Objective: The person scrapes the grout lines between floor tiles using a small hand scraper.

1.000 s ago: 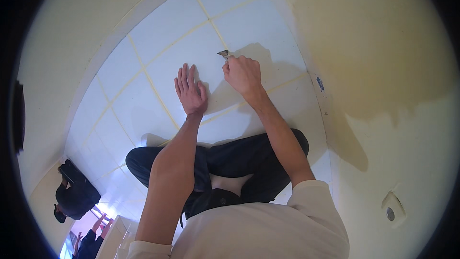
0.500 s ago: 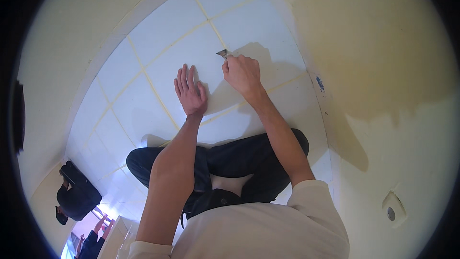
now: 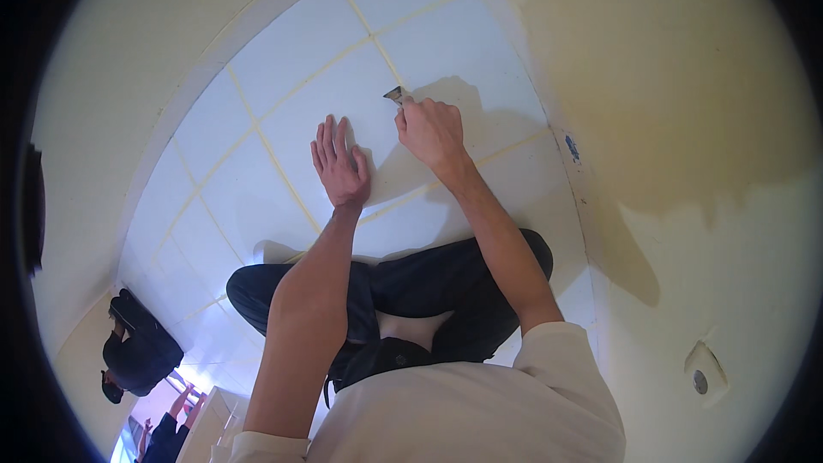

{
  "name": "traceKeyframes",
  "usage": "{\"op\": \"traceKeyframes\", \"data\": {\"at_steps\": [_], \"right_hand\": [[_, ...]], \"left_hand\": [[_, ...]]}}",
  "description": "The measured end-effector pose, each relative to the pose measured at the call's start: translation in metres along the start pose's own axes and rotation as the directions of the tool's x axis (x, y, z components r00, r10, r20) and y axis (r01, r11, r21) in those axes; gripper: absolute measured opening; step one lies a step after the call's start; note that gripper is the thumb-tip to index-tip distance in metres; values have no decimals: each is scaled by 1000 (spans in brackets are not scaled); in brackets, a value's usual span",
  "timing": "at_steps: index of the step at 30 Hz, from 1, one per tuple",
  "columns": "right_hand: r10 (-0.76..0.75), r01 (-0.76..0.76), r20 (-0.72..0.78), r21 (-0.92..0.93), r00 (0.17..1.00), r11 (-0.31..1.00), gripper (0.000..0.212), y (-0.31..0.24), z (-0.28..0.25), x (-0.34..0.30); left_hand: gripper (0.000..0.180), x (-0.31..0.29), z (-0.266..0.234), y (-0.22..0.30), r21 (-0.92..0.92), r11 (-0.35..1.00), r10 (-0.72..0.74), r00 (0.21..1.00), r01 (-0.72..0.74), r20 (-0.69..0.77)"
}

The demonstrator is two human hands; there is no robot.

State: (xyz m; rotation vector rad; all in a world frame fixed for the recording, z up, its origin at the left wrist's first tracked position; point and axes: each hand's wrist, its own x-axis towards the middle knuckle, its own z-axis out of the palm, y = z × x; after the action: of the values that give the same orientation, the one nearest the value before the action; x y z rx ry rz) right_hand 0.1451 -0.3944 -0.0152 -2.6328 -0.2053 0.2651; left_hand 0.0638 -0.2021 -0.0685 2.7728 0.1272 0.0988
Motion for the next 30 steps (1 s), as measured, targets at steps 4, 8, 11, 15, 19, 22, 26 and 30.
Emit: {"op": "traceKeyframes", "data": {"at_steps": [4, 8, 11, 15, 19, 22, 26, 30], "right_hand": [[19, -18, 49, -20, 999, 1000, 22, 0, -3, 0], [37, -36, 37, -18, 999, 999, 22, -2, -1, 1], [17, -15, 79, -24, 997, 1000, 23, -1, -9, -1], [28, -28, 12, -5, 1000, 1000, 23, -2, -5, -1], [29, -29, 56, -5, 998, 1000, 23, -2, -7, 0], [36, -36, 29, 13, 999, 999, 23, -1, -4, -1], [24, -24, 30, -9, 999, 1000, 23, -1, -3, 0], [45, -45, 59, -7, 997, 999, 24, -3, -5, -2]], "left_hand": [[59, 1, -1, 1, -1, 1000, 5, 1000, -5, -4], [61, 0, 0, -1, -3, 1000, 3, 1000, -3, -9], [61, 0, 0, -1, 3, 1000, 2, 1000, -2, -6], [61, 0, -1, 0, -2, 1000, 5, 1000, -5, 0], [59, 0, -2, 1, 2, 1000, 2, 1000, -2, 0], [59, 1, -3, 2, -4, 1000, 5, 1000, -5, -4], [59, 0, -2, 1, -8, 1000, 12, 1000, -12, -11], [60, 0, 0, 1, 3, 1000, 3, 1000, -3, -2]]}}
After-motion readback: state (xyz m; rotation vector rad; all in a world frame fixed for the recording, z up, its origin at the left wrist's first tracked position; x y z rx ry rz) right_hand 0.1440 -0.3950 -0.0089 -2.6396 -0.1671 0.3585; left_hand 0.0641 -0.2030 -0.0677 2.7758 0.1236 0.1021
